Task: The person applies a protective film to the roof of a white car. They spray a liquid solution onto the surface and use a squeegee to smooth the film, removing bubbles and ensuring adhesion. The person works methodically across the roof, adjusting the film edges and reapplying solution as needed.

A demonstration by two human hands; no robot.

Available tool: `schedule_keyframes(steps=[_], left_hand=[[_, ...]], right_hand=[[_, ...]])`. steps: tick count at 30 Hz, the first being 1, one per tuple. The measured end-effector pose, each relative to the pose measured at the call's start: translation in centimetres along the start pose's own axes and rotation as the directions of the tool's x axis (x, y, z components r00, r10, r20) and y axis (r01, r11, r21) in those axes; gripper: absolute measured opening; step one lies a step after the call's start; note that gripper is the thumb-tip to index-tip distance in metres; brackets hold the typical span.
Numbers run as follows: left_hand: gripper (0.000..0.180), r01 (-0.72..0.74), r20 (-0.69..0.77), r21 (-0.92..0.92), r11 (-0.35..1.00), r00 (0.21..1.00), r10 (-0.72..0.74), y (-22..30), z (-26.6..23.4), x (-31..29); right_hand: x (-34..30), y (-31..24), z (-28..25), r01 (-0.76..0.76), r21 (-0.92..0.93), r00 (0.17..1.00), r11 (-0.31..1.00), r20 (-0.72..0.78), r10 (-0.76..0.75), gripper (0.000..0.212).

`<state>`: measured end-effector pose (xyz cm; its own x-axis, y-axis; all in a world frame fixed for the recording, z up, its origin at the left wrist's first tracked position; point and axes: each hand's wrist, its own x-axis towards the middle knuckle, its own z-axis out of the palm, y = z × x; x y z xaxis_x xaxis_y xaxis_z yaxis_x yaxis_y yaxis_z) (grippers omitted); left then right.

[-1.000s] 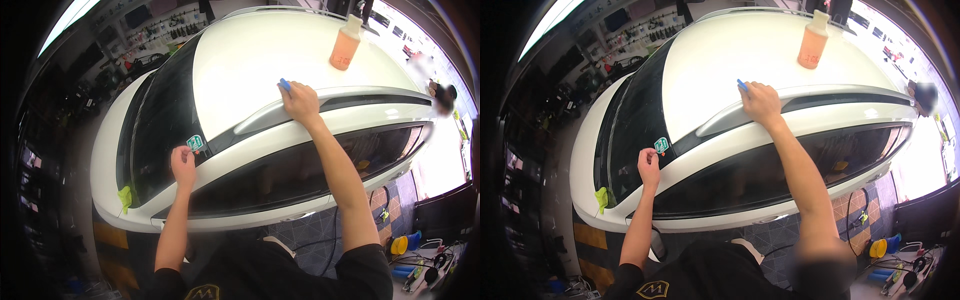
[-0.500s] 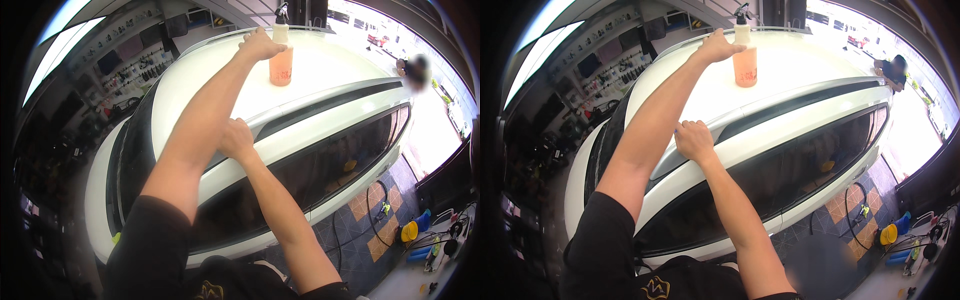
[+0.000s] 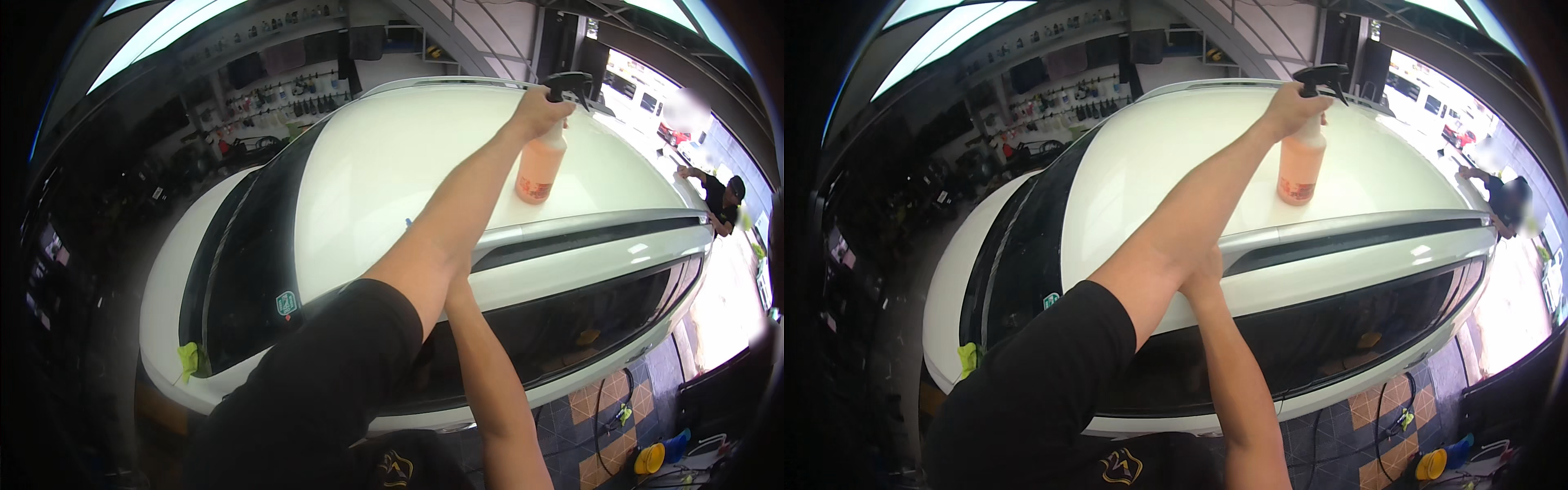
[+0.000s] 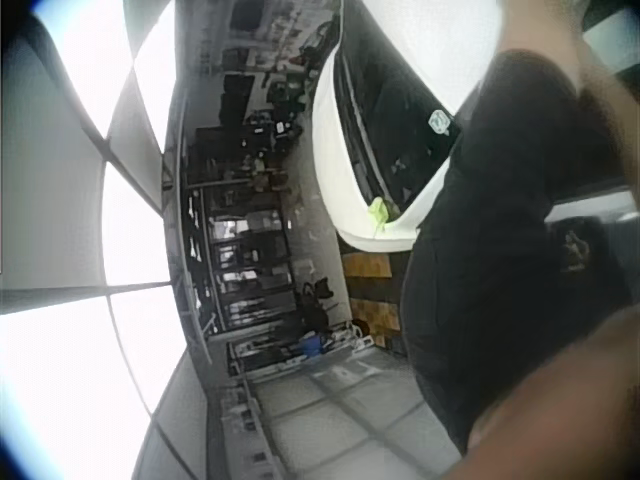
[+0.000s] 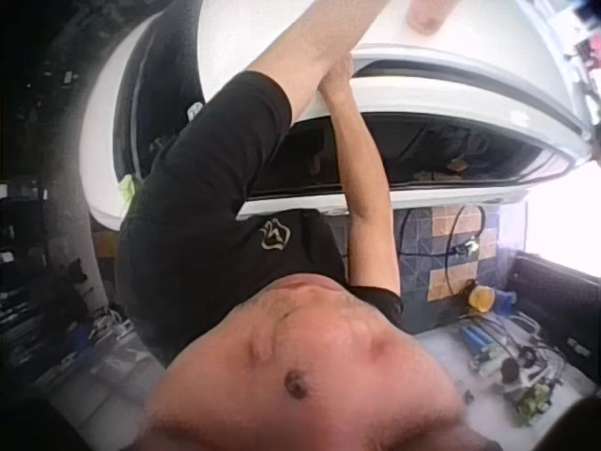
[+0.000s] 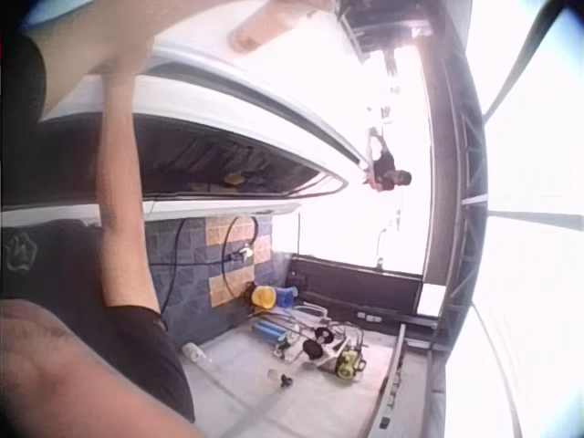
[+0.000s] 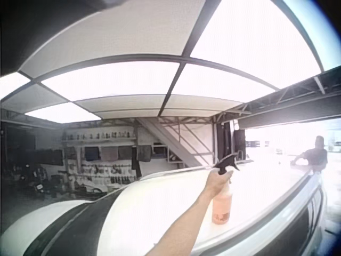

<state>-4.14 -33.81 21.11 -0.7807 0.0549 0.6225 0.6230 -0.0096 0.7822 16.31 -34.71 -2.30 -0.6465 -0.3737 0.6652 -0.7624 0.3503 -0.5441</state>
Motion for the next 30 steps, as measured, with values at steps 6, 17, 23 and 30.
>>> schedule_keyframes(steps=[6,17,23,30], left_hand=[[0.030,-0.253,-0.274,0.351,0.901,0.893,0.358,7.1,-0.3,-5.5],[0.019,-0.210,-0.053,-0.135,0.968,0.977,0.205,36.2,-19.6,-25.8],[0.044,0.505,-0.288,0.263,0.822,0.854,-0.433,33.6,-20.8,-47.3],[0.041,0.710,-0.654,0.065,0.701,0.561,-0.508,28.8,-24.6,-61.7]], right_hand=[[0.3,-1.5,-1.4,0.227,-0.249,0.966,0.942,-0.063,-0.250,0.038],[0.9,-3.3,-1.9,0.268,-0.341,0.955,0.901,-0.031,-0.296,0.019],[1.0,-3.9,-1.1,0.288,-0.339,0.949,0.896,-0.028,-0.315,0.019],[1.0,-3.8,-1.0,0.222,-0.377,0.972,0.899,0.014,-0.234,0.021]])
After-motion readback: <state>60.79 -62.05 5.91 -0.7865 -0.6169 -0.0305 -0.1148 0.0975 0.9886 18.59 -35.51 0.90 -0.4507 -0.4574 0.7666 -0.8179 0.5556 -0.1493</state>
